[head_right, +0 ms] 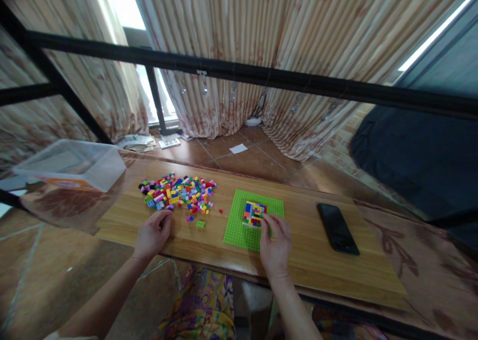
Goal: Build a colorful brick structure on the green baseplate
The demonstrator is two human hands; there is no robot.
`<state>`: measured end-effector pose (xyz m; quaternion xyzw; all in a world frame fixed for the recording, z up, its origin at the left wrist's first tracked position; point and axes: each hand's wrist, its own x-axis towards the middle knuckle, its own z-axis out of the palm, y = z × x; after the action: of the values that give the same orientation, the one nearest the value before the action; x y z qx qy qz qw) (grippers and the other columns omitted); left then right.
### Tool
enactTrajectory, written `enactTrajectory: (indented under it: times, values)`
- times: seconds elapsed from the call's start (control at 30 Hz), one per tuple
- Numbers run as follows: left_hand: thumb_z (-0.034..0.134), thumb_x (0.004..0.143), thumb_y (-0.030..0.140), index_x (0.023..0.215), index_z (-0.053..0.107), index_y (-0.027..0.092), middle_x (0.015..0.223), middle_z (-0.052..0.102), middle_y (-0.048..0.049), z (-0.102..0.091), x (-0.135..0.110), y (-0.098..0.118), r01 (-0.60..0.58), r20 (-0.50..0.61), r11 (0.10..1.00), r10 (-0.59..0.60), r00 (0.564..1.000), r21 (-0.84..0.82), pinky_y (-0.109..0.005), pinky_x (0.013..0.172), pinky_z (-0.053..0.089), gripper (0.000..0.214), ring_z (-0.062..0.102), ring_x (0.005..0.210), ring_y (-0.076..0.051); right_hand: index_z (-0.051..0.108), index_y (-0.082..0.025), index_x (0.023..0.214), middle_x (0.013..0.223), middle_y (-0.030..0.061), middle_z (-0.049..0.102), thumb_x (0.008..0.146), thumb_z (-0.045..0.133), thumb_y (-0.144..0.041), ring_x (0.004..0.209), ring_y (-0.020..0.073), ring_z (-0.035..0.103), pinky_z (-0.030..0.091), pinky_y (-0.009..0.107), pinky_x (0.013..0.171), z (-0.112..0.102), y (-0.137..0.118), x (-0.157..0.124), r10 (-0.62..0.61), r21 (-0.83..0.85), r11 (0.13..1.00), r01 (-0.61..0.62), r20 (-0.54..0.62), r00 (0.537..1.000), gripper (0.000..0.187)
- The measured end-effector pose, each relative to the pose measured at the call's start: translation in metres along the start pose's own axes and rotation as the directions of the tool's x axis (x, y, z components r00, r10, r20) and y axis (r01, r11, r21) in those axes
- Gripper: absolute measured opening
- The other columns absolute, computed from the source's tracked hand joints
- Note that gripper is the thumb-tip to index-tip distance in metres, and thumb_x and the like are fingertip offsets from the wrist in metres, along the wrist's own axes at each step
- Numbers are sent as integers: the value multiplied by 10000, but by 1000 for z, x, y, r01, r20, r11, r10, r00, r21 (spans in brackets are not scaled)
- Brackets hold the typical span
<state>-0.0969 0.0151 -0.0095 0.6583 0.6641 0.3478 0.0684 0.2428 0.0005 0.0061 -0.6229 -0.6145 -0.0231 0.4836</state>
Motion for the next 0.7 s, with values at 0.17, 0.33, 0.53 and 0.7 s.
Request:
enactTrajectory:
  times: [0.17, 0.33, 0.53, 0.7]
  values:
    - [429, 874, 305, 934, 623, 201, 973, 695, -76, -1, 0, 1, -5, -7, 1000, 5, 1000, 8, -310, 782, 506, 228, 660, 900, -213, 636, -153, 1109, 1081, 148, 602, 909, 464, -444, 1054, 253, 522, 415, 439, 924, 6, -6, 15, 73, -93, 993, -68, 53, 996, 393]
    - [431, 870, 300, 924, 627, 193, 955, 695, -76, -1, 1, 2, -22, -21, 1000, 22, 1000, 6, -312, 796, 504, 229, 658, 894, -212, 548, -145, 1237, 1238, 190, 527, 860, 488, -533, 1145, 311, 459, 365, 502, 947, 31, -12, 10, 125, -187, 977, -100, 129, 984, 544]
    - [438, 868, 293, 923, 634, 183, 964, 695, -76, 0, 0, 2, -15, -30, 1000, 15, 999, -1, -303, 810, 503, 232, 656, 903, -205, 539, -177, 1258, 1312, 171, 485, 848, 481, -567, 1191, 314, 440, 350, 499, 965, 44, -9, -2, 182, -178, 971, -159, 120, 976, 568]
    - [439, 878, 284, 926, 629, 189, 966, 692, -67, 1, -1, 1, -17, -25, 1000, 17, 1000, -8, -297, 821, 500, 218, 655, 908, -197, 567, -172, 1226, 1298, 170, 497, 843, 500, -568, 1187, 313, 451, 359, 498, 968, 42, -6, -2, 168, -156, 976, -151, 100, 981, 555]
